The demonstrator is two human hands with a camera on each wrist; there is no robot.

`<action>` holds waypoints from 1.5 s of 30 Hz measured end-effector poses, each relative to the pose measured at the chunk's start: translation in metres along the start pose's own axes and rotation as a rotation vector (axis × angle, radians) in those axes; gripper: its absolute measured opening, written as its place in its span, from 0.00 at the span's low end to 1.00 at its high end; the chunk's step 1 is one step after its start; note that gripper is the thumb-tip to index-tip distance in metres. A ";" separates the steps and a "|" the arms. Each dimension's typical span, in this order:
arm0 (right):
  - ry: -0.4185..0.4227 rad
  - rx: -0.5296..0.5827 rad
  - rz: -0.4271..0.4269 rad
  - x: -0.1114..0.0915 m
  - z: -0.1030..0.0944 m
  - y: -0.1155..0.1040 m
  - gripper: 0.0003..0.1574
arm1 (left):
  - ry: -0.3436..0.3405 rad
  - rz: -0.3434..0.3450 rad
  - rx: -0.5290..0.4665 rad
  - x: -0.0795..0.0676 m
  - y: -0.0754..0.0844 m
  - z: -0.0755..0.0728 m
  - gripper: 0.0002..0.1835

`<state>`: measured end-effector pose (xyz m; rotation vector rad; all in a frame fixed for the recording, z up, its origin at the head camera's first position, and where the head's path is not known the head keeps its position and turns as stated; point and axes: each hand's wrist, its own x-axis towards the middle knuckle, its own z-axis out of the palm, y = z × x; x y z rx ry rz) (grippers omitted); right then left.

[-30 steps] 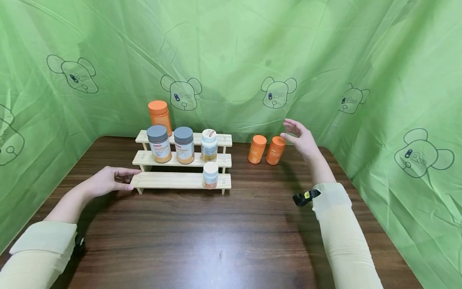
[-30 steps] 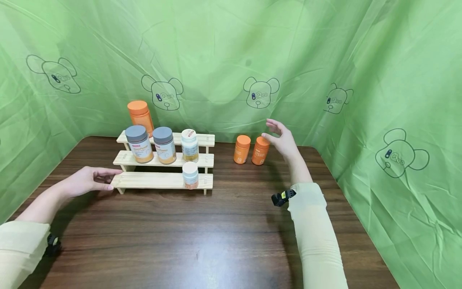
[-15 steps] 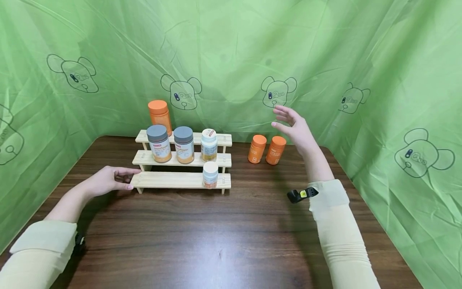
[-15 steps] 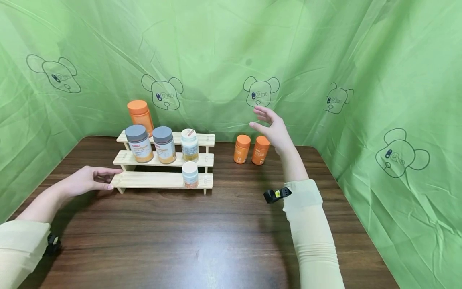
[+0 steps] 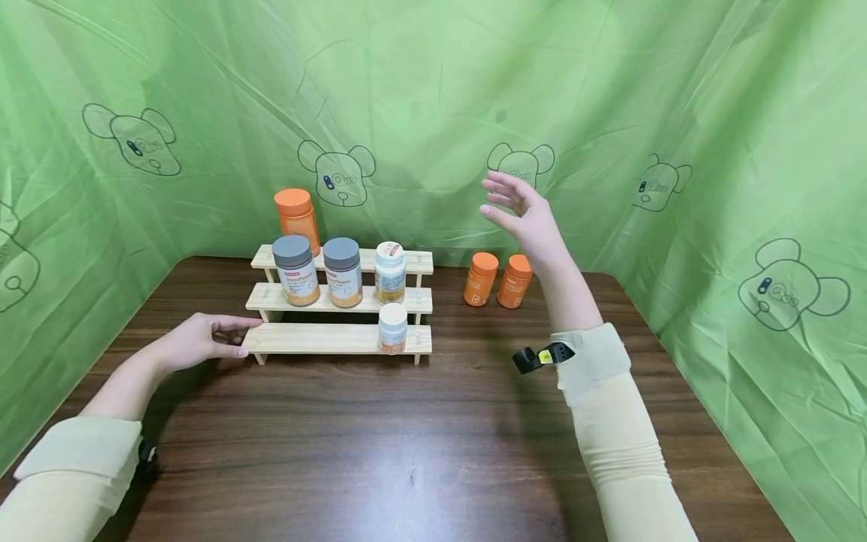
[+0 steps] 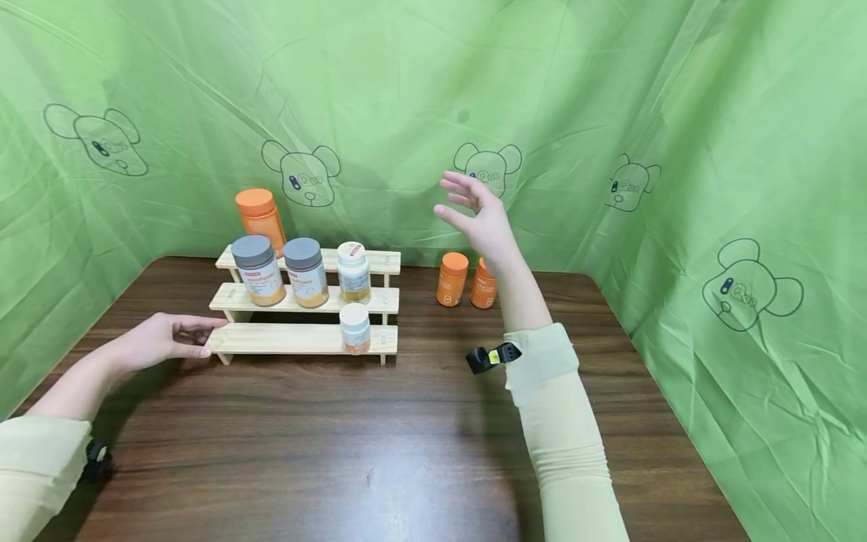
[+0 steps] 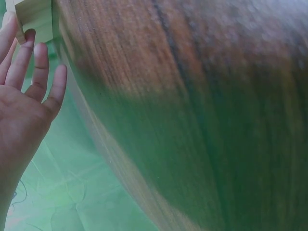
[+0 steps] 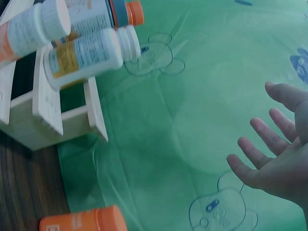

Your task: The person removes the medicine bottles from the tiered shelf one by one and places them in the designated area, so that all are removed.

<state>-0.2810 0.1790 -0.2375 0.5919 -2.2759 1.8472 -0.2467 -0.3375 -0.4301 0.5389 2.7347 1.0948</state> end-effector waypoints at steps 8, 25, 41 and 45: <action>-0.048 -0.046 -0.005 0.001 0.029 -0.027 0.37 | 0.011 0.010 0.010 0.000 -0.001 0.001 0.32; -0.123 -0.063 0.003 0.031 0.089 -0.028 0.39 | 0.020 0.009 -0.011 -0.002 -0.002 -0.001 0.33; -0.174 -0.034 0.053 0.052 0.148 -0.015 0.37 | 0.020 -0.018 -0.026 -0.001 0.001 0.000 0.33; -0.210 -0.035 0.065 0.058 0.161 -0.013 0.38 | 0.019 -0.010 -0.028 -0.001 0.000 -0.001 0.33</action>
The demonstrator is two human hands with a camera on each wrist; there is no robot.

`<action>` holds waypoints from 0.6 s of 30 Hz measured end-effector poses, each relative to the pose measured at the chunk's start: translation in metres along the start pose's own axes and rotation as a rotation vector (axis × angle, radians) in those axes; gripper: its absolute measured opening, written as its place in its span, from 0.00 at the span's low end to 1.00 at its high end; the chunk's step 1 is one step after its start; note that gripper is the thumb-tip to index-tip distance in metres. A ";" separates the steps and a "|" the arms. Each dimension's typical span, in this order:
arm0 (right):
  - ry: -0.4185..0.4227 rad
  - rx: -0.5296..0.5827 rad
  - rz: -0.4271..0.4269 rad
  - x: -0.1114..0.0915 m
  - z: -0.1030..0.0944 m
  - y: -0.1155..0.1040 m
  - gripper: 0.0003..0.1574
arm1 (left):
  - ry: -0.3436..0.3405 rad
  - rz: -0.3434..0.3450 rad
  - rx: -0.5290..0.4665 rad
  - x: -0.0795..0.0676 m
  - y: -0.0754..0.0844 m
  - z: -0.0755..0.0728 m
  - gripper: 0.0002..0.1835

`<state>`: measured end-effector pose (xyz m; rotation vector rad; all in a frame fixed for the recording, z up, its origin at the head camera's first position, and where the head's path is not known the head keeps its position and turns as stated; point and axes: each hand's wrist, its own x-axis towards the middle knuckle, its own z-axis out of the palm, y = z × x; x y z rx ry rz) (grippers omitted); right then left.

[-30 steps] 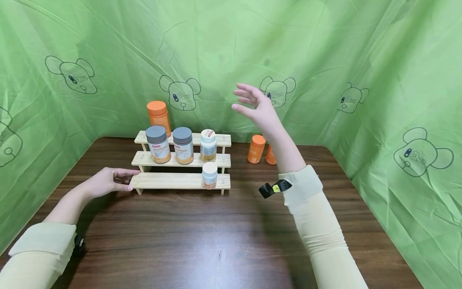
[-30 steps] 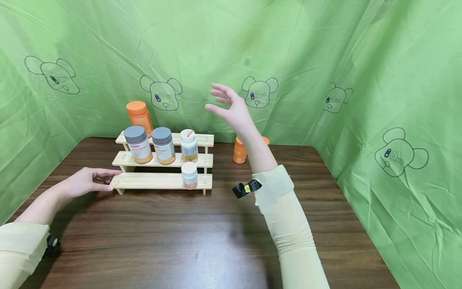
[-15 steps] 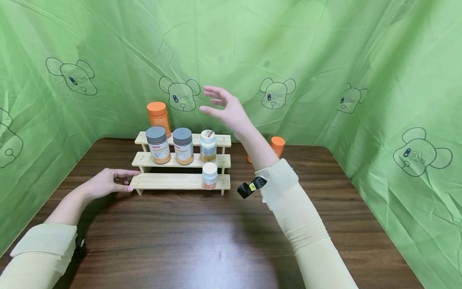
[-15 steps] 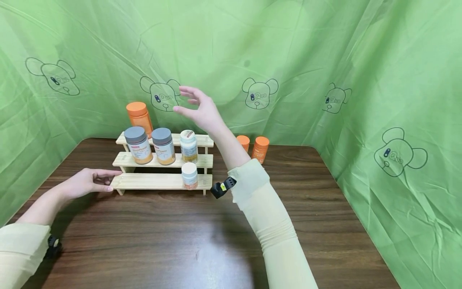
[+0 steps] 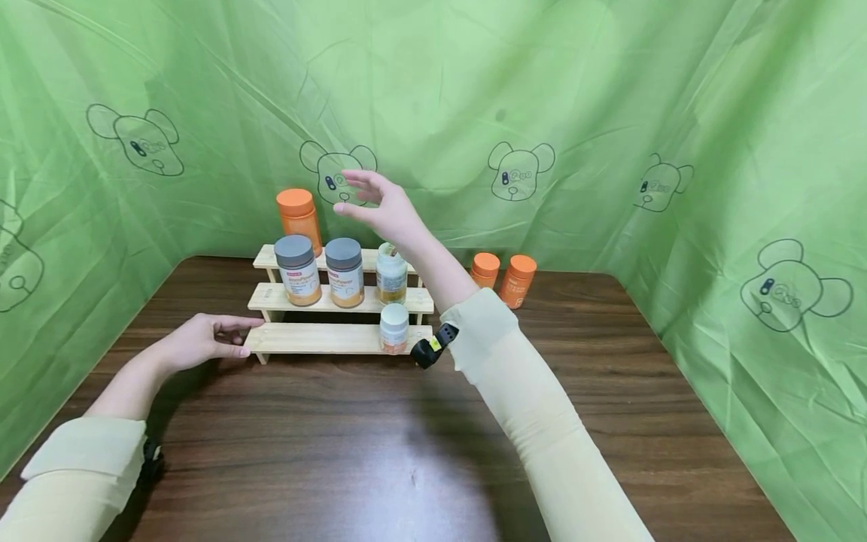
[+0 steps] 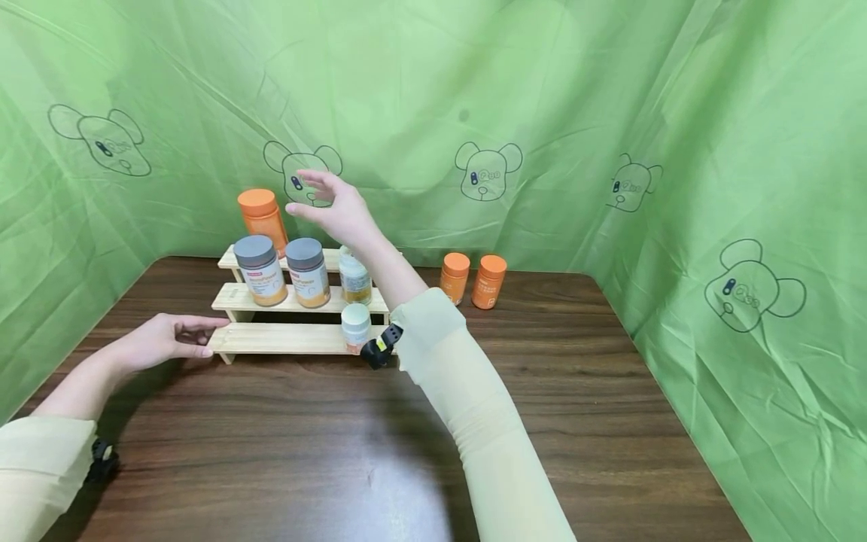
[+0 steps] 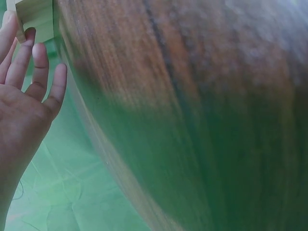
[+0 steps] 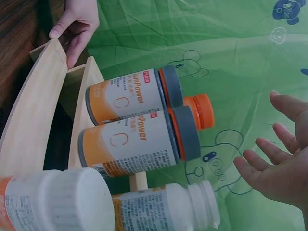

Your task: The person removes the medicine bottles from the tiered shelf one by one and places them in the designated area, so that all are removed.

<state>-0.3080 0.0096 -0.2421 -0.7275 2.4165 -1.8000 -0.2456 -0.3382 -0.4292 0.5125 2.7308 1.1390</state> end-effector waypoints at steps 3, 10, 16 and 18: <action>-0.021 0.007 0.020 0.005 0.009 0.002 0.38 | -0.002 0.009 0.015 -0.001 0.000 -0.001 0.33; -0.083 0.033 0.069 0.019 0.027 0.008 0.38 | 0.004 0.002 0.024 -0.001 0.000 -0.001 0.33; -0.117 0.028 0.083 0.033 0.038 0.017 0.38 | 0.006 -0.003 0.010 -0.003 0.001 0.000 0.33; -0.129 0.025 0.092 0.037 0.040 0.020 0.38 | 0.001 -0.004 0.015 -0.004 0.000 0.000 0.33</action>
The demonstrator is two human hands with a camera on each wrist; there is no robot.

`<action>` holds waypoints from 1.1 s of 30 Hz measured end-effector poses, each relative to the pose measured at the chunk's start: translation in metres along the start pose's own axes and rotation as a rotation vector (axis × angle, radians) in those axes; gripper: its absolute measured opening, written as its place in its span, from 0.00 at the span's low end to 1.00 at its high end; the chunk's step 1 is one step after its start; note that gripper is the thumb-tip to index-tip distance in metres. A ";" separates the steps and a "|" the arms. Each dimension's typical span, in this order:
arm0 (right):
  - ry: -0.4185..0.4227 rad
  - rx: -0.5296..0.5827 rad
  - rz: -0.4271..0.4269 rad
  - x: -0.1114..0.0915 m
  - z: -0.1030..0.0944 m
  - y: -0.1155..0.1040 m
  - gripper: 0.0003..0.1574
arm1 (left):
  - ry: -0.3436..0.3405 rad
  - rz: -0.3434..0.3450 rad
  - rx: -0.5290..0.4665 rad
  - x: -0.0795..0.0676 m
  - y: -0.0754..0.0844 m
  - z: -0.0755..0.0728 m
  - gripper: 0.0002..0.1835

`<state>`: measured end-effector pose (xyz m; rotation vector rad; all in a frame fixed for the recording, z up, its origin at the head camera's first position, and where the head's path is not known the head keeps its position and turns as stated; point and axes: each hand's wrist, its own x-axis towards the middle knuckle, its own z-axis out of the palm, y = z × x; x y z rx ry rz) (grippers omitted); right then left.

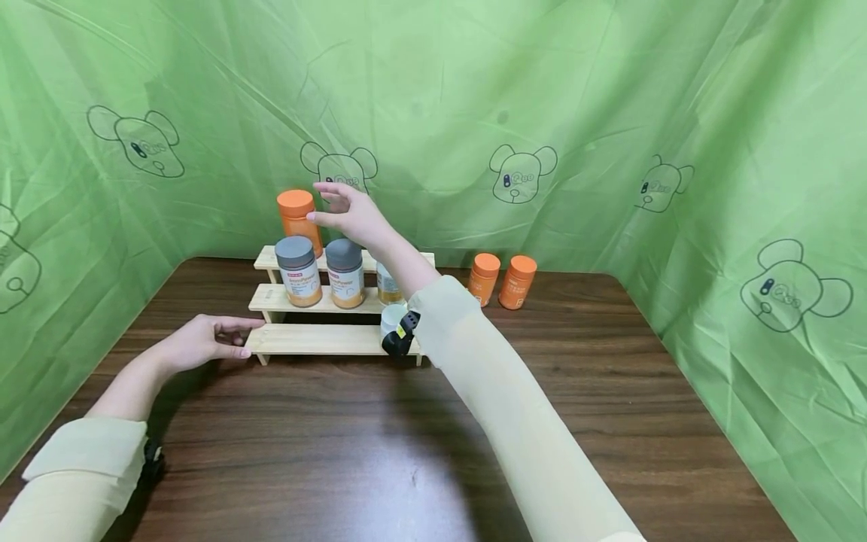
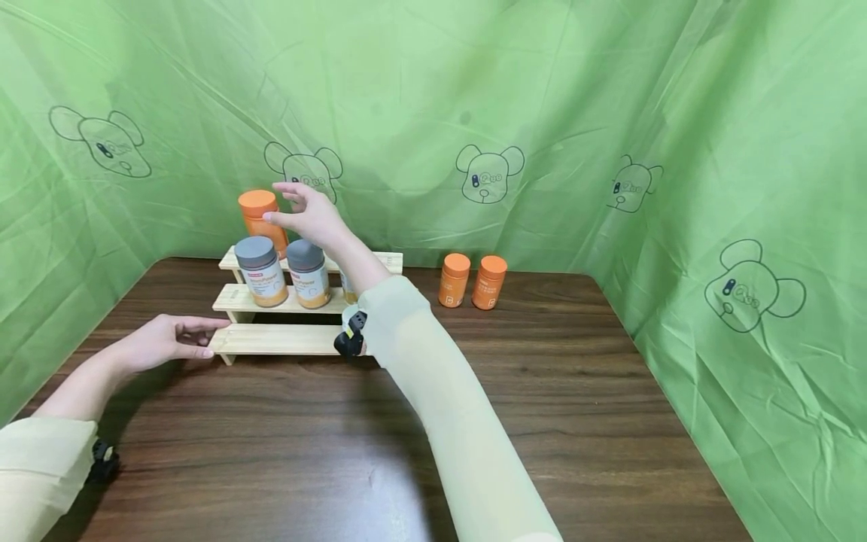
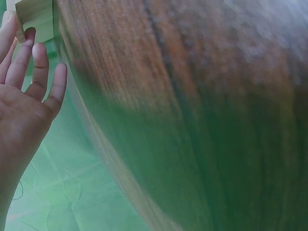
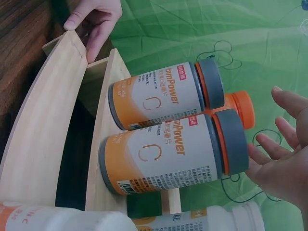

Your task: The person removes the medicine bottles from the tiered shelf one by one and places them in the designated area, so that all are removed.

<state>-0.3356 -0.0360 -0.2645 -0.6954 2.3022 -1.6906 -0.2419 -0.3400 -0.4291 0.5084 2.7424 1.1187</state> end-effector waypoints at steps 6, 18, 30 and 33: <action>-0.038 -0.017 0.027 0.005 0.000 0.001 0.39 | 0.002 -0.012 0.032 0.000 0.000 0.002 0.33; -0.111 -0.130 -0.016 0.020 0.002 0.007 0.36 | 0.002 -0.033 0.001 -0.002 0.003 0.002 0.33; -0.118 -0.076 -0.022 0.028 0.008 0.009 0.34 | -0.010 -0.019 -0.005 -0.003 0.006 0.002 0.33; -0.127 -0.090 -0.031 0.030 0.010 0.011 0.34 | -0.010 -0.019 -0.005 -0.003 0.006 0.003 0.33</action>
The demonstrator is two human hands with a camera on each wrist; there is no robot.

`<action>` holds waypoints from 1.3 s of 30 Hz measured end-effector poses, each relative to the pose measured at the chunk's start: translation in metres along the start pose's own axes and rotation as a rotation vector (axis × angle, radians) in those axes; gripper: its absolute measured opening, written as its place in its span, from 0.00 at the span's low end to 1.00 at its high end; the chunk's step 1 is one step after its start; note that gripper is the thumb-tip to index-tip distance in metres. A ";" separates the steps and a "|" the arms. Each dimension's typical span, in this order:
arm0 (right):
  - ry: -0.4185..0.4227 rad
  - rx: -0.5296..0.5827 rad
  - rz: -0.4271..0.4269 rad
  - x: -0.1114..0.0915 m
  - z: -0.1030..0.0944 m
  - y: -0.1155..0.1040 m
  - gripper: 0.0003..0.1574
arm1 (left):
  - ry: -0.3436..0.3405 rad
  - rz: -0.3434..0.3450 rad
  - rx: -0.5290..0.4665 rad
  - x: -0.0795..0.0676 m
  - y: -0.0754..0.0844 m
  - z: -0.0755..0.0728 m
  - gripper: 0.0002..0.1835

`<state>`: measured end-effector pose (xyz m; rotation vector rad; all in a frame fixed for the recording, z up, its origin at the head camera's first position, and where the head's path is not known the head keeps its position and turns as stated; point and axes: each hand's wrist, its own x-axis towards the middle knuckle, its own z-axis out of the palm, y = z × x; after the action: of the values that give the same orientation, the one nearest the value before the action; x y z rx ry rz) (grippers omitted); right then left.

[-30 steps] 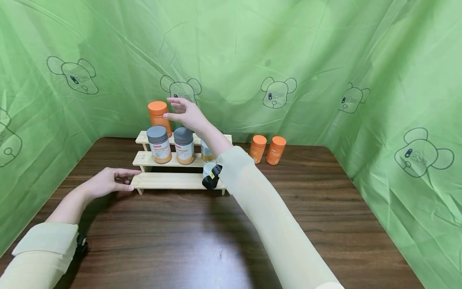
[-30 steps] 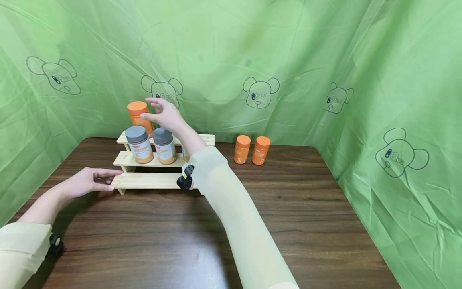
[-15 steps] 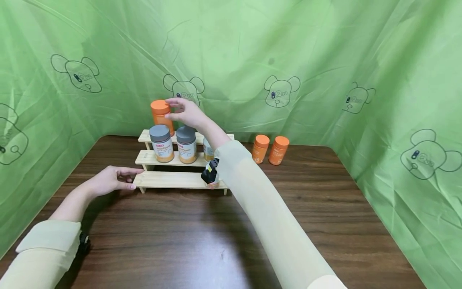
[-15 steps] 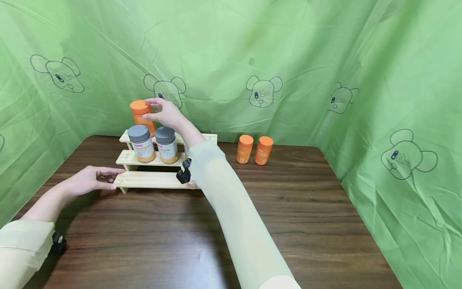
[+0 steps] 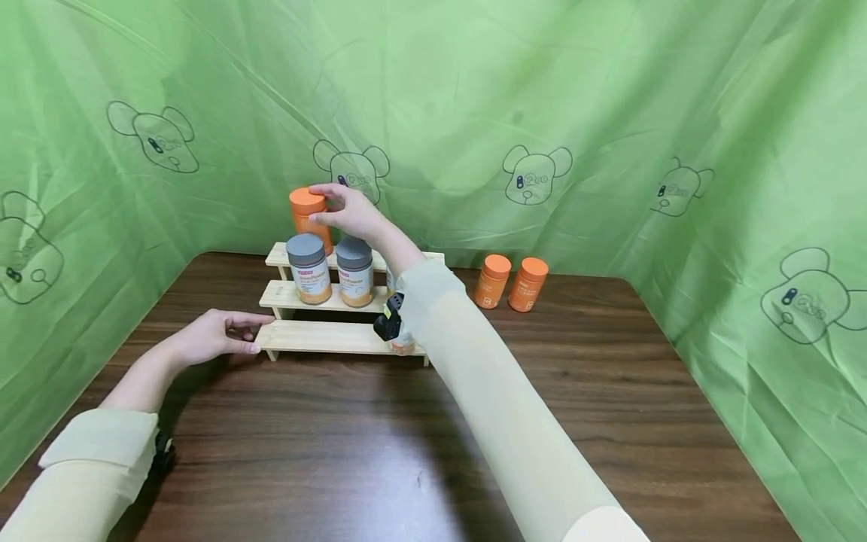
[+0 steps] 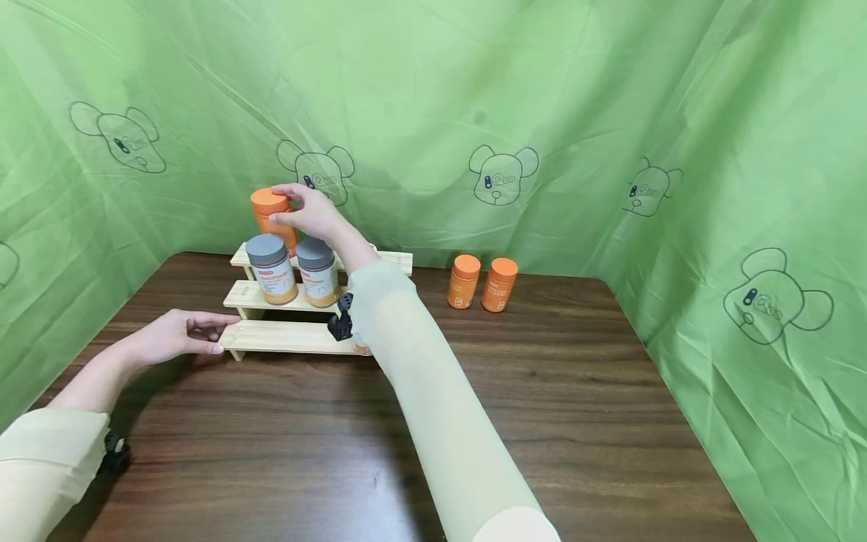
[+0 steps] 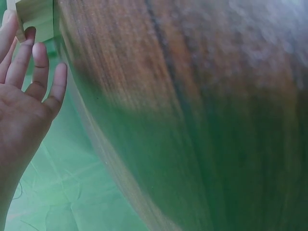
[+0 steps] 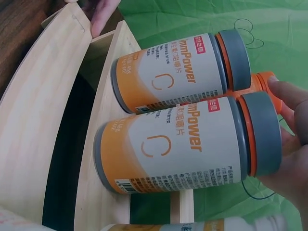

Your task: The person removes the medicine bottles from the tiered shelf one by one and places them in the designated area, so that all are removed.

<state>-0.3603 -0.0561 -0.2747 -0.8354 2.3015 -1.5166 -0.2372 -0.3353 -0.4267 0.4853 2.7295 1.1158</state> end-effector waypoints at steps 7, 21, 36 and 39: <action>-0.018 -0.011 -0.004 0.006 0.000 0.004 0.36 | -0.004 0.006 0.005 0.002 0.002 0.002 0.33; 0.149 -0.044 -0.057 0.002 0.001 0.010 0.26 | -0.004 0.016 -0.023 0.002 0.001 0.002 0.32; 0.155 -0.075 -0.091 -0.006 0.000 0.011 0.27 | -0.001 0.013 -0.017 0.001 0.000 0.004 0.33; 0.182 -0.060 -0.114 -0.003 -0.001 0.017 0.27 | 0.001 0.009 -0.016 0.001 -0.001 0.005 0.33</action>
<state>-0.3637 -0.0489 -0.2897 -0.8910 2.4781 -1.6413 -0.2366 -0.3323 -0.4305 0.4947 2.7198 1.1398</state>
